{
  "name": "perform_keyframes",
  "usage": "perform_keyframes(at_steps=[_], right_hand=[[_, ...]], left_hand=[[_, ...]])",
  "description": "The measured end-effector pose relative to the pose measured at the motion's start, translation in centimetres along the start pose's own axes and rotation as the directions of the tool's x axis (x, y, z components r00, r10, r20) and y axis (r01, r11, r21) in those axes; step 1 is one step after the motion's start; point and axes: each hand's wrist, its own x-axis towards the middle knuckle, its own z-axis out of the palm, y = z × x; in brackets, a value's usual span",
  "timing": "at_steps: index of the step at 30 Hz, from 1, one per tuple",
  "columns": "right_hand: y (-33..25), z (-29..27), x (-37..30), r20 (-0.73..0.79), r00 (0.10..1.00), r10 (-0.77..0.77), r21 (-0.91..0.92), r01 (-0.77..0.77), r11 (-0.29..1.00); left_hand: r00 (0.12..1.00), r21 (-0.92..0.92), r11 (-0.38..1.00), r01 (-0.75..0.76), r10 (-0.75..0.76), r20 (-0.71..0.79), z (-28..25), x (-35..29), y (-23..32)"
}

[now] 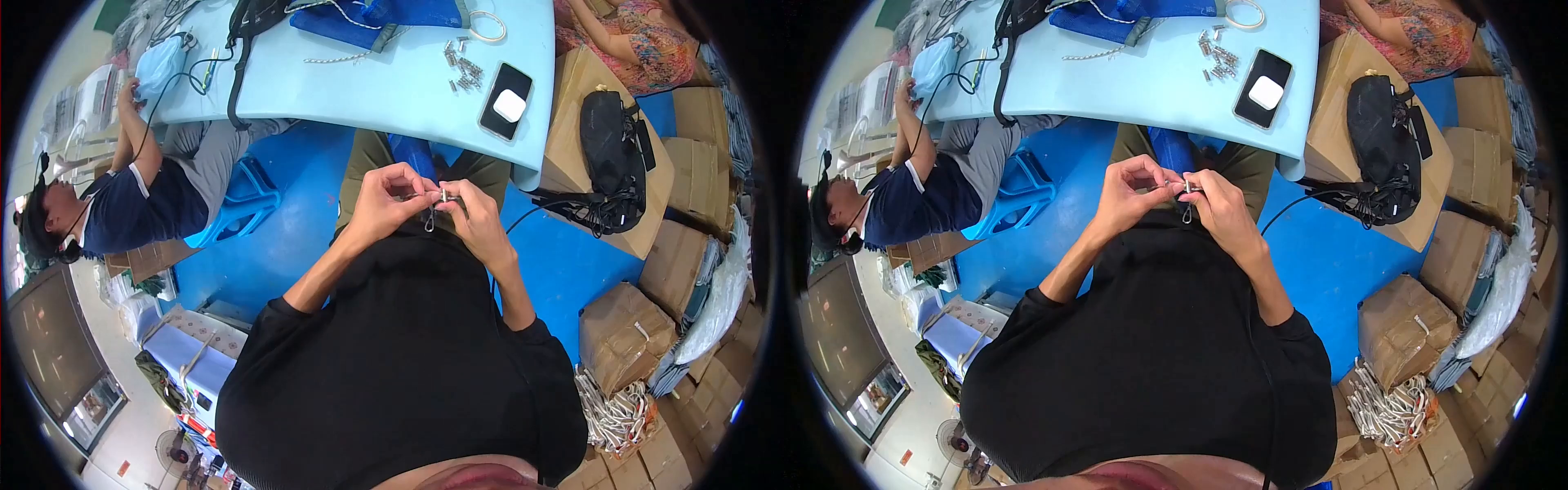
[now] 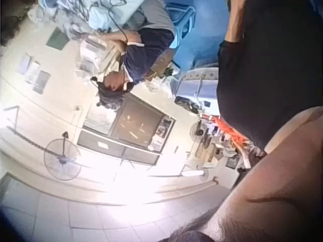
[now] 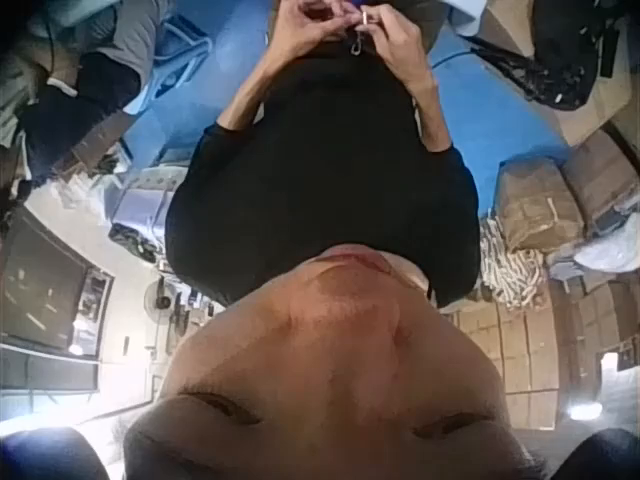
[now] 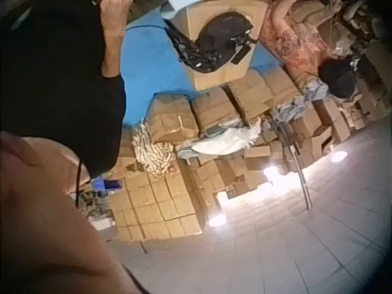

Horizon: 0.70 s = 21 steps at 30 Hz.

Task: Assembling hardware and attaching tags to leather strap components in a workshop.

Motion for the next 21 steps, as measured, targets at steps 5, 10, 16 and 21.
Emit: perform_keyframes(at_steps=[5,10,16,21], right_hand=[[-0.3,0.4,-0.8,0.036,0.988,0.148,0.223,-0.153,0.963],[0.2,1.8,-1.6,0.008,0.985,0.171,0.239,-0.168,0.956],[-0.1,3.1,-2.2,-0.036,0.98,0.195,0.292,-0.176,0.94],[0.1,3.8,-2.3,-0.067,0.978,0.196,0.332,-0.163,0.929]], left_hand=[[1.0,-0.069,0.997,0.02,-0.021,-0.015,0.3,-0.5,-0.7],[0.998,-0.152,0.987,0.059,-0.059,0.003,-0.1,-0.5,-0.8],[0.992,-0.211,0.969,0.127,-0.126,0.017,-0.7,-0.9,-1.7],[0.998,-0.169,0.984,0.061,-0.063,-0.011,-0.6,-1.1,-1.5]])
